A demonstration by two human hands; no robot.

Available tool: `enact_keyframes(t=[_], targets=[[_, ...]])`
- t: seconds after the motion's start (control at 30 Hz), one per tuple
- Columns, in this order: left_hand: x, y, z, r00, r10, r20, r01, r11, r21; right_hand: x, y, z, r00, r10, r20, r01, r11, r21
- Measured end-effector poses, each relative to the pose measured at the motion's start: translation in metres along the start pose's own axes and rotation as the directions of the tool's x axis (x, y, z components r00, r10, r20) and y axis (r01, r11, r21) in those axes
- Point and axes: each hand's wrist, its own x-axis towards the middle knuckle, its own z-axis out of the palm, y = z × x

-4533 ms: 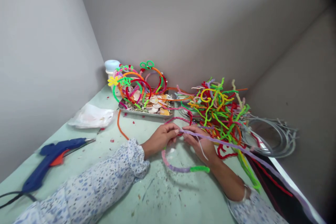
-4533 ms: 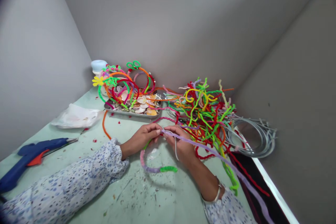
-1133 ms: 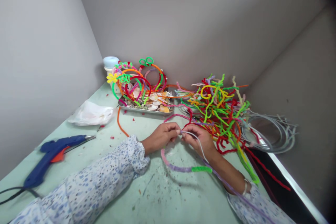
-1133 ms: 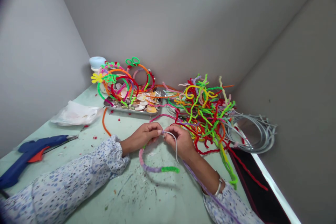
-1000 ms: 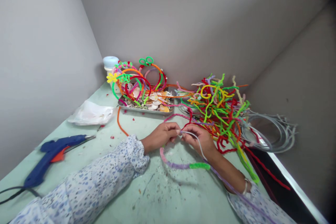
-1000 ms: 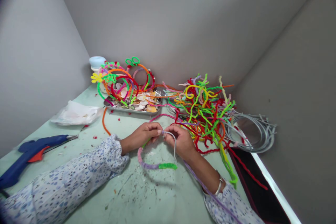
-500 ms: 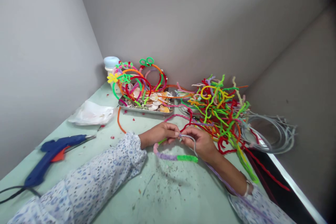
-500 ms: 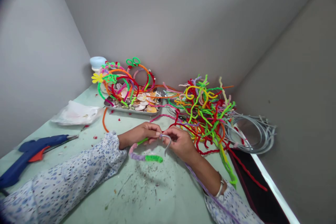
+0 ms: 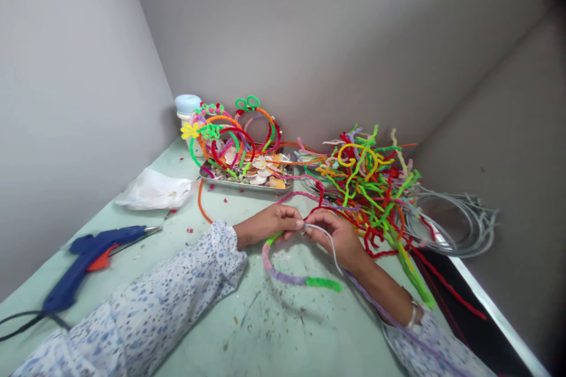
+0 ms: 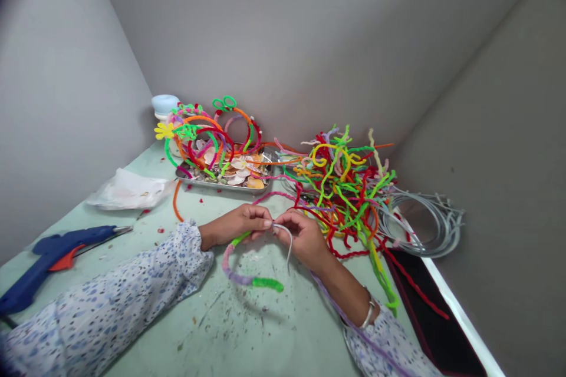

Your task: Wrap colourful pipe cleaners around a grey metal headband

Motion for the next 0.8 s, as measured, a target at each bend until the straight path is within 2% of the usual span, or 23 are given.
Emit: enact_keyframes(t=[0.17,0.4,0.6,0.8], targets=[[0.0026,-0.0033,0.0001,1.0,0.008,0.019,-0.007,0.999,-0.046,-0.0006,-0.0004,-0.0004,0.997,-0.073,-0.01,0.072,0.997,-0.04],[0.0028,-0.004,-0.0013,0.997,0.033,0.07,-0.03,0.998,-0.049,-0.0004,0.0039,-0.0031,0.995,-0.1,-0.02,0.096,0.986,-0.138],[0.0001,0.0002,-0.0012,1.0,0.016,0.025,-0.018,0.998,0.062,-0.0001,0.0033,-0.0014,0.997,-0.06,-0.04,0.051,0.981,-0.186],[0.0021,-0.0091,0.0055,0.996,0.069,-0.054,-0.064,0.993,0.1,0.0006,0.0057,0.0008,0.998,-0.04,-0.049,0.031,0.985,-0.169]])
